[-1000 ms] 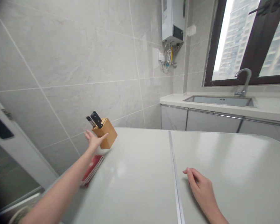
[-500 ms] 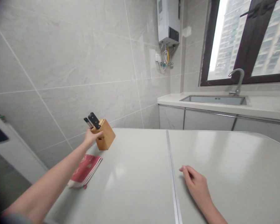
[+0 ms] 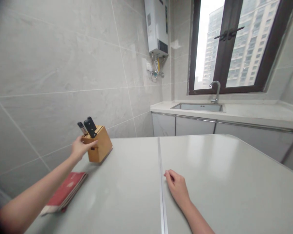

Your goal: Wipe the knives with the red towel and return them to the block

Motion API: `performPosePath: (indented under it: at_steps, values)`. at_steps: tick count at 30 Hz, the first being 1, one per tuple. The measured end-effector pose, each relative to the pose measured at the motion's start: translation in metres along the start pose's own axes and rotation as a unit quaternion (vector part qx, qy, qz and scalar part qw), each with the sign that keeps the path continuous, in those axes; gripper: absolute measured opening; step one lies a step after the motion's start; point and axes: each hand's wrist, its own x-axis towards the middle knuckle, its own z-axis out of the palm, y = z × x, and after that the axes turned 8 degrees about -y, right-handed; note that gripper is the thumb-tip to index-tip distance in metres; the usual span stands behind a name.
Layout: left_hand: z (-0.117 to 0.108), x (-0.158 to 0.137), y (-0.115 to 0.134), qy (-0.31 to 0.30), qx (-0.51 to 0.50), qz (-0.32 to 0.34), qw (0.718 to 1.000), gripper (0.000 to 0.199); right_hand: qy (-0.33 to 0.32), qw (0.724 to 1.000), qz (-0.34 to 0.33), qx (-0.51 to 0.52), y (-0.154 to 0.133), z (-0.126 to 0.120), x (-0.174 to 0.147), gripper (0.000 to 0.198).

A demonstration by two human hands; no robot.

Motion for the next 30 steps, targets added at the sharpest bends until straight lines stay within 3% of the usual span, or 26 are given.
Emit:
performPosePath:
  at_steps: [5,10,17,23,30]
  values:
    - [0.032,-0.03,0.072,-0.093,-0.091,0.099,0.987,0.075,-0.001,1.0,-0.014,-0.003,-0.006,-0.002,-0.003,0.038]
    - [0.091,-0.083,0.141,-0.171,-0.22,0.145,0.949,0.067,0.001,1.0,-0.025,-0.007,-0.008,-0.003,-0.006,0.04]
    - [0.165,-0.166,0.213,-0.175,-0.224,0.142,0.948,0.071,-0.006,0.999,-0.035,-0.019,-0.006,-0.003,-0.007,0.042]
    - [0.2,-0.21,0.244,-0.201,-0.203,0.094,0.954,0.075,0.001,0.998,-0.05,-0.026,-0.001,-0.002,-0.007,0.038]
    - [0.216,-0.225,0.253,-0.204,-0.175,0.065,0.961,0.075,0.009,0.997,-0.059,-0.043,0.005,0.002,-0.005,0.037]
